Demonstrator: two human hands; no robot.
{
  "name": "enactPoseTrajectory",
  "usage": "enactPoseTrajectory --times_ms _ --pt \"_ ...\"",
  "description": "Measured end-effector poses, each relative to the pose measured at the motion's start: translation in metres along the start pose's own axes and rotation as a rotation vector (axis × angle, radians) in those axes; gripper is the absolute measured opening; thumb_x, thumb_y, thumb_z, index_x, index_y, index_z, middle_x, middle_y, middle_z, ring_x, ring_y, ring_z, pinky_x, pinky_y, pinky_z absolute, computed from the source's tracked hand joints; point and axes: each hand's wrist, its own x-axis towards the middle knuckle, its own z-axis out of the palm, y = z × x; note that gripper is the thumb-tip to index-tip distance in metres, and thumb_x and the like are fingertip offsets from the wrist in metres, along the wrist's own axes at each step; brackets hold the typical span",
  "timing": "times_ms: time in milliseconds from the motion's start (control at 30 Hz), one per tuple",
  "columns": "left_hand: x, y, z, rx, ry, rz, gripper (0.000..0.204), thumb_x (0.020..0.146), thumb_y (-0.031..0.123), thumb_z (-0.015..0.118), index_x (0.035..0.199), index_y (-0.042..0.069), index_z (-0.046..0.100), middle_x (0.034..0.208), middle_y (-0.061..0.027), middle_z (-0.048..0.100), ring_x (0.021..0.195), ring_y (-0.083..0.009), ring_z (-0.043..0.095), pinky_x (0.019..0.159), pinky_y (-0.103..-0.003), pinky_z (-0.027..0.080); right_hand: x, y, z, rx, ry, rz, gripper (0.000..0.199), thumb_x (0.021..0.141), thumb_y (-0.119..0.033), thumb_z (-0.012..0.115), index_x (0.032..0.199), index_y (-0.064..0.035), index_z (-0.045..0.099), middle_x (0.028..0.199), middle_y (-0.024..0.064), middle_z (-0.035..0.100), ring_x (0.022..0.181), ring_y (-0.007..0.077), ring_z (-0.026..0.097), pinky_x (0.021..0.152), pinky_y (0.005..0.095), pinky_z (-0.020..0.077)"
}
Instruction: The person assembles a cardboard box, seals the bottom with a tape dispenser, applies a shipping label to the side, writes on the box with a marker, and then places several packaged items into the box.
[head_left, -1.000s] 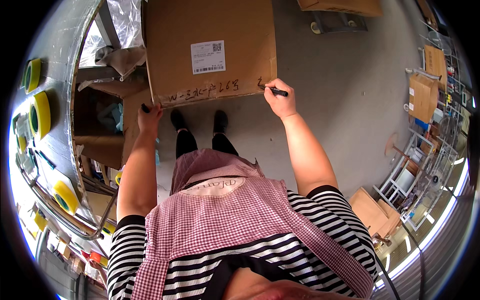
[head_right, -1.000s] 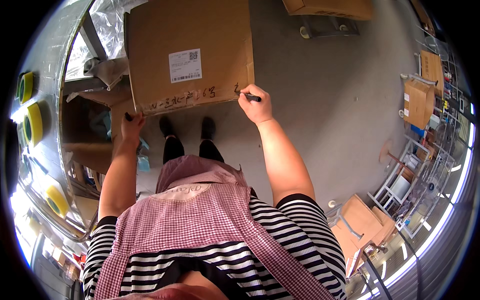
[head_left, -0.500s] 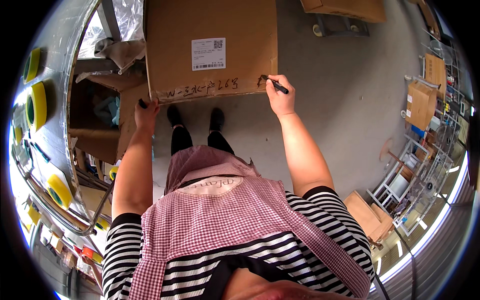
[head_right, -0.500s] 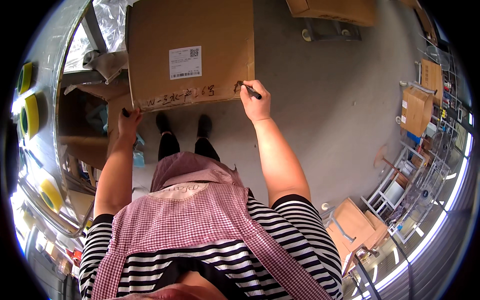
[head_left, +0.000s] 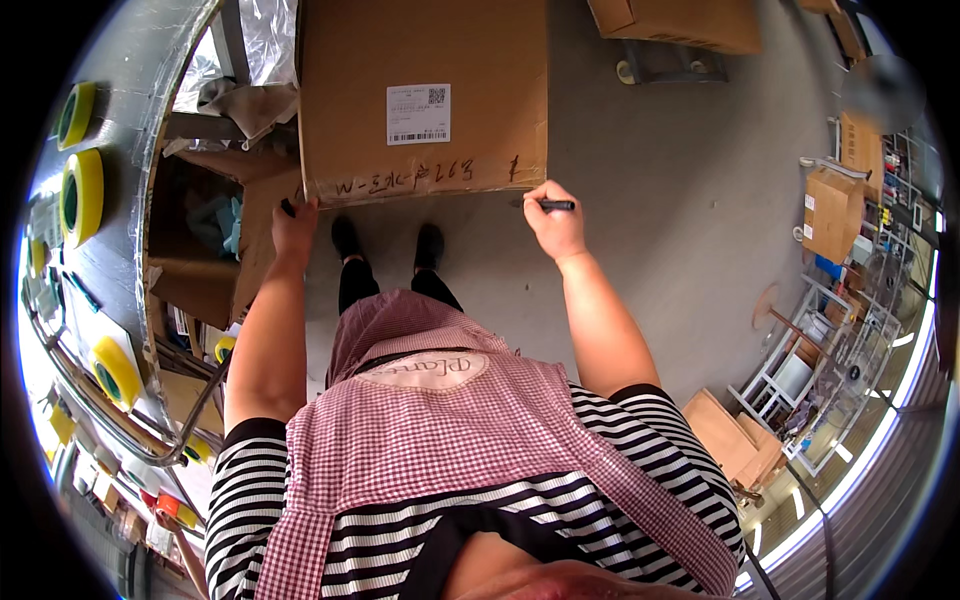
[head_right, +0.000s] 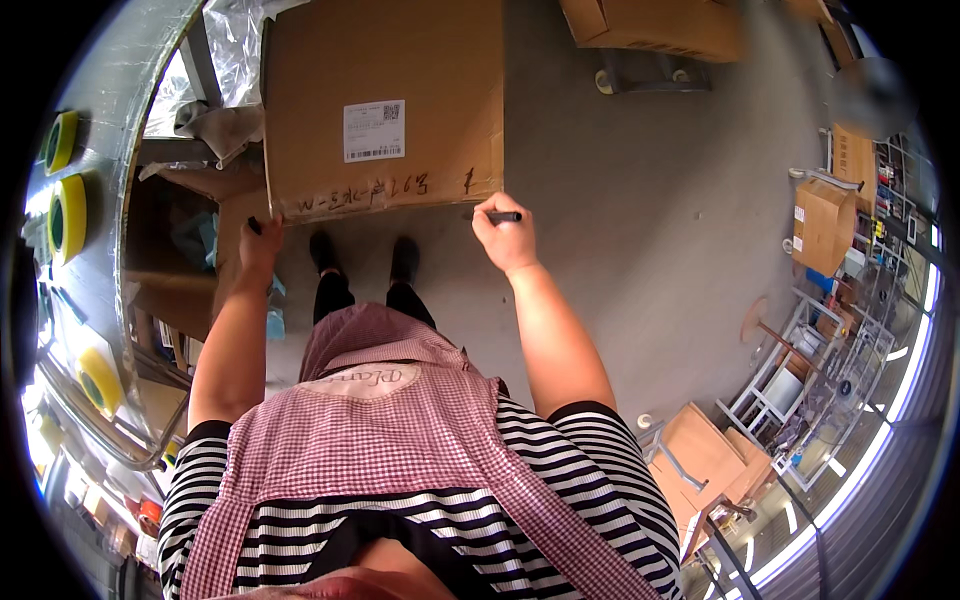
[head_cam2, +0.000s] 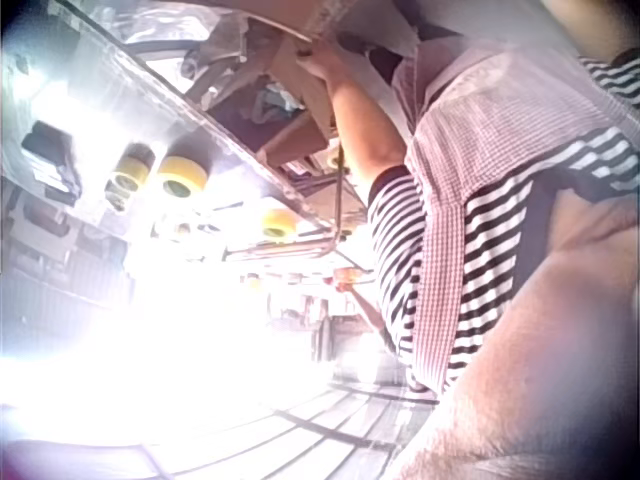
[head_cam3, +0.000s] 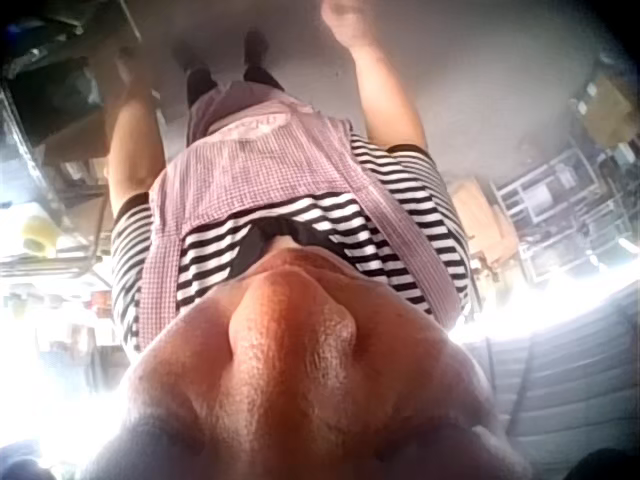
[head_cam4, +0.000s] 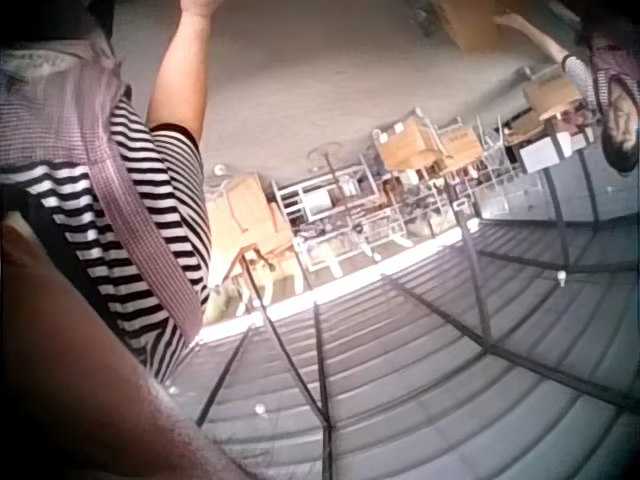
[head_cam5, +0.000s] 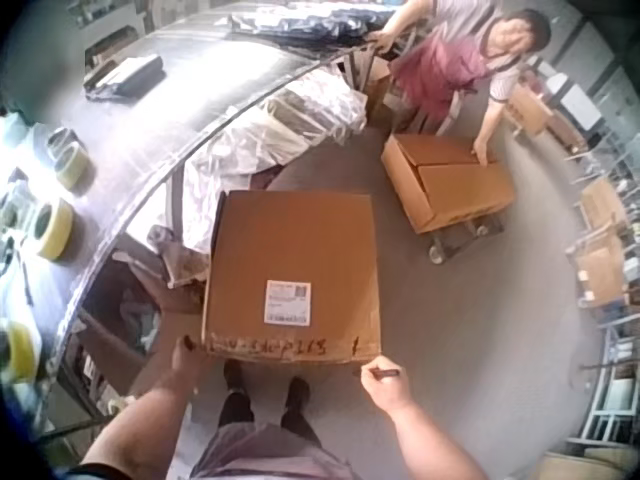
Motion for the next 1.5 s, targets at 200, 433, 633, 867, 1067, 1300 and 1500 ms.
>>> enactPoseTrajectory --times_ms 200,433,633,867,1067,1300,1500 --pt "-0.091 0.057 -0.017 0.615 -0.212 0.374 0.033 0.098 0.035 0.048 0.107 0.004 0.050 0.106 -0.0292 0.061 0.103 -0.0512 0.054 0.084 -0.054 0.045 -0.057 -0.046 0.008 0.513 -0.116 0.102 0.009 0.088 -0.006 0.064 0.094 -0.0001 0.061 0.078 0.0037 0.066 0.070 0.0090 0.062 0.066 0.0230 0.0510" --pt "-0.205 0.150 -0.037 0.411 -0.612 0.780 0.021 0.087 0.010 0.065 0.107 0.005 0.059 0.095 -0.0153 0.063 0.091 -0.0360 0.061 0.078 -0.041 0.049 -0.074 -0.163 -0.004 0.580 -0.375 -0.215 0.011 0.087 -0.007 0.067 0.092 0.0002 0.061 0.078 0.0054 0.066 0.071 0.0100 0.063 0.064 0.0234 0.0498" --pt "-0.243 0.174 -0.061 0.340 -0.559 0.910 0.023 0.083 0.007 0.067 0.104 0.005 0.061 0.093 -0.0139 0.061 0.087 -0.0345 0.061 0.074 -0.041 0.049 -0.077 -0.201 -0.001 0.394 -0.472 -0.442 0.013 0.082 -0.009 0.069 0.091 -0.0015 0.062 0.072 0.0044 0.064 0.062 0.0104 0.059 0.057 0.0256 0.0463" --pt "-0.272 0.177 -0.091 0.323 -0.460 0.989 0.027 0.082 0.010 0.069 0.107 0.004 0.062 0.094 -0.0146 0.062 0.087 -0.0354 0.061 0.074 -0.041 0.050 -0.082 -0.239 0.008 0.284 -0.569 -0.679 0.010 0.082 -0.006 0.067 0.090 -0.0012 0.062 0.073 0.0056 0.064 0.062 0.0107 0.059 0.056 0.0263 0.0461" --pt "-0.276 0.170 -0.098 0.378 -0.143 0.990 0.026 0.080 0.014 0.070 0.102 0.003 0.063 0.090 -0.0143 0.065 0.086 -0.0361 0.063 0.076 -0.043 0.051 -0.082 -0.227 0.056 0.750 -0.695 -0.263 0.009 0.096 -0.010 0.059 0.097 -0.0016 0.055 0.081 0.0076 0.066 0.068 0.0130 0.062 0.065 0.0262 0.0514" --pt "-0.303 0.150 -0.148 0.614 0.101 0.914 0.025 0.087 0.023 0.063 0.105 0.006 0.060 0.092 -0.0100 0.066 0.089 -0.0297 0.065 0.075 -0.040 0.051 -0.098 -0.257 0.091 0.982 -1.020 0.365 0.021 0.096 -0.023 0.061 0.107 -0.0050 0.056 0.087 0.0079 0.067 0.076 0.0149 0.064 0.078 0.0346 0.0567" --pt "-0.311 0.113 -0.296 0.114 0.680 0.316 0.022 0.086 0.018 0.067 0.107 0.014 0.060 0.090 -0.0172 0.068 0.084 -0.0363 0.066 0.073 -0.043 0.052 -0.087 -0.276 0.092 0.673 -1.026 0.248 0.045 0.097 -0.031 0.059 0.129 -0.0018 0.049 0.101 0.0117 0.067 0.078 0.0143 0.065 0.079 0.0313 0.0552"
